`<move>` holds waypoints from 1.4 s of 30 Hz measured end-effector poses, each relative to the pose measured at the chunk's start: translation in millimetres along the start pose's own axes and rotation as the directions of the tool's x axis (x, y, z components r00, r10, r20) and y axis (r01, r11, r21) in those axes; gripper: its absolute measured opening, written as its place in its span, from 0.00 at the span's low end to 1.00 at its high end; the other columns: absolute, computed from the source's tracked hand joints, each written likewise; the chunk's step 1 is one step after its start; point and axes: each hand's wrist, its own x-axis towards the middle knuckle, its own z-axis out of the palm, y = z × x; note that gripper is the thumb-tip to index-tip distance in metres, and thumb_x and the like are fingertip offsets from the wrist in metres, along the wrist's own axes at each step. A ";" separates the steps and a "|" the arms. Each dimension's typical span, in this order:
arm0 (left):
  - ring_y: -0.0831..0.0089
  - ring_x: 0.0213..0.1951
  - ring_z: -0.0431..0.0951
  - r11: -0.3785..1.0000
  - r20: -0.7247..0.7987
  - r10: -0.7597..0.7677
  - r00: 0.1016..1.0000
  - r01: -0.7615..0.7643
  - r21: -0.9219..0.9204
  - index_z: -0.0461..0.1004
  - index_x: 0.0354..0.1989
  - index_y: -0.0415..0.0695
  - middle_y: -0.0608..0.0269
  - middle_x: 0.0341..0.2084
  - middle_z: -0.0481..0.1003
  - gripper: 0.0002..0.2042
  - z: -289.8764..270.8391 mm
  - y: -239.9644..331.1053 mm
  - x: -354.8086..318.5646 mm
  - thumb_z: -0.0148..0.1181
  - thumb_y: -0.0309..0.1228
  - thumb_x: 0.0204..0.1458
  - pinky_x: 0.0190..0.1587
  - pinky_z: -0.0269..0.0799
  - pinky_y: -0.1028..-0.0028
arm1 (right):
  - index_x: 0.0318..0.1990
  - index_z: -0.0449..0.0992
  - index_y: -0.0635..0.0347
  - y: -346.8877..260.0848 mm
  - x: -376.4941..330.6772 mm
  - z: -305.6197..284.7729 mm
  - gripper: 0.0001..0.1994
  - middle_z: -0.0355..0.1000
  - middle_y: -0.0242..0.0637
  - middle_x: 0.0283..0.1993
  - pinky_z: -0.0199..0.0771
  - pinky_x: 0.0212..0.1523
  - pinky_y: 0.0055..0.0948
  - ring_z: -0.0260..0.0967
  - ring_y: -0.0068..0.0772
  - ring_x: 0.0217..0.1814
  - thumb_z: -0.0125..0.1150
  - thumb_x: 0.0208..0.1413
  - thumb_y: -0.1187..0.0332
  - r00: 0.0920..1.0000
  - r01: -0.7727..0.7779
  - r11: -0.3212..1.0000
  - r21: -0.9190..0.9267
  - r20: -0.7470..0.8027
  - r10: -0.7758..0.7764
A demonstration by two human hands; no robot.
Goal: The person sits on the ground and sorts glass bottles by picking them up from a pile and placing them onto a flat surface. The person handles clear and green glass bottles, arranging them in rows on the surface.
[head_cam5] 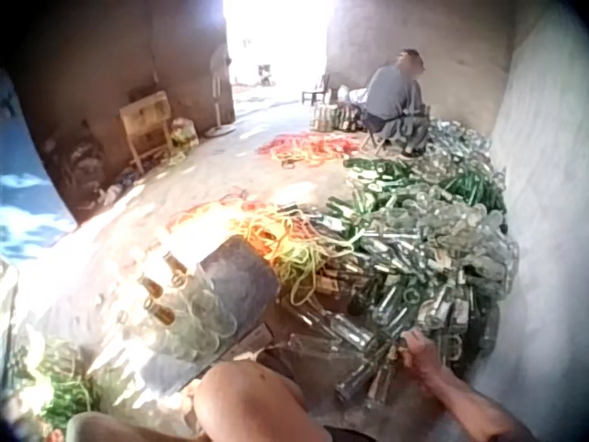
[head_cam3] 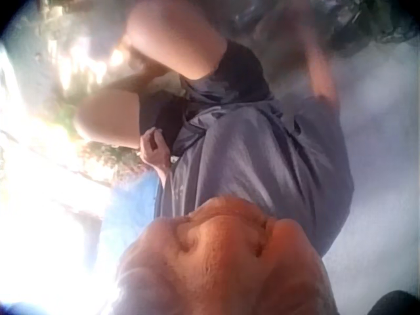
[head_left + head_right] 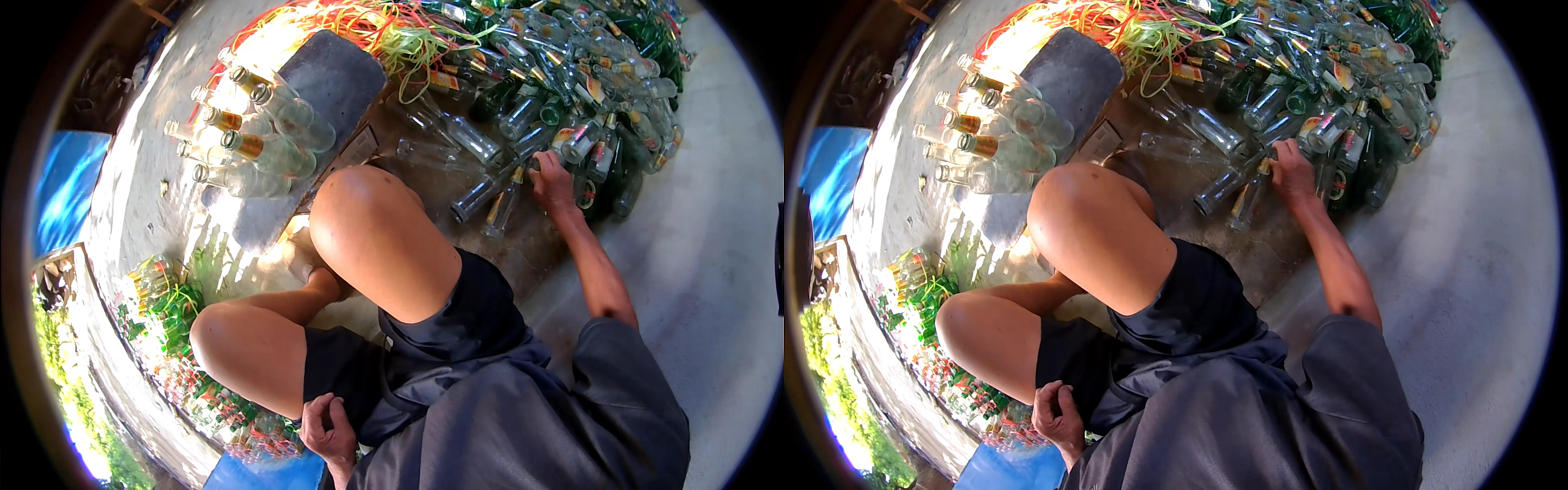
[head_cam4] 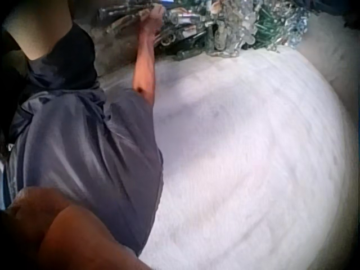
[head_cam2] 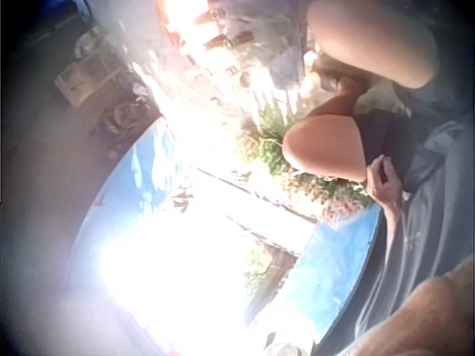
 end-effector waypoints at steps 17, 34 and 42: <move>0.75 0.26 0.81 0.996 -0.129 0.020 0.991 -0.030 -0.081 0.81 0.37 0.38 0.61 0.26 0.81 0.05 8.6 -3.1 2.5 0.65 0.16 0.54 0.28 0.73 0.78 | 0.48 0.79 0.61 -73.9 55.9 -64.3 0.13 0.74 0.34 0.39 0.75 0.37 0.28 0.75 0.25 0.34 0.71 0.56 0.73 0.967 -0.204 0.850 0.485 -0.037 0.253; 0.79 0.24 0.80 0.995 -0.145 -0.065 0.987 0.053 -0.086 0.81 0.37 0.39 0.63 0.25 0.81 0.05 11.2 -7.3 0.4 0.65 0.16 0.56 0.27 0.72 0.80 | 0.47 0.80 0.61 -86.2 68.1 41.2 0.13 0.75 0.36 0.41 0.78 0.37 0.30 0.75 0.28 0.34 0.72 0.55 0.71 0.979 -0.095 0.827 0.555 -0.099 0.178; 0.79 0.25 0.81 0.996 -0.163 -0.060 0.985 0.047 -0.079 0.81 0.38 0.40 0.63 0.25 0.82 0.04 12.6 -9.5 0.5 0.66 0.18 0.56 0.27 0.73 0.80 | 0.46 0.80 0.61 -102.6 40.5 56.8 0.14 0.75 0.38 0.40 0.75 0.34 0.30 0.73 0.29 0.30 0.73 0.52 0.71 0.981 -0.136 0.813 0.566 -0.038 0.190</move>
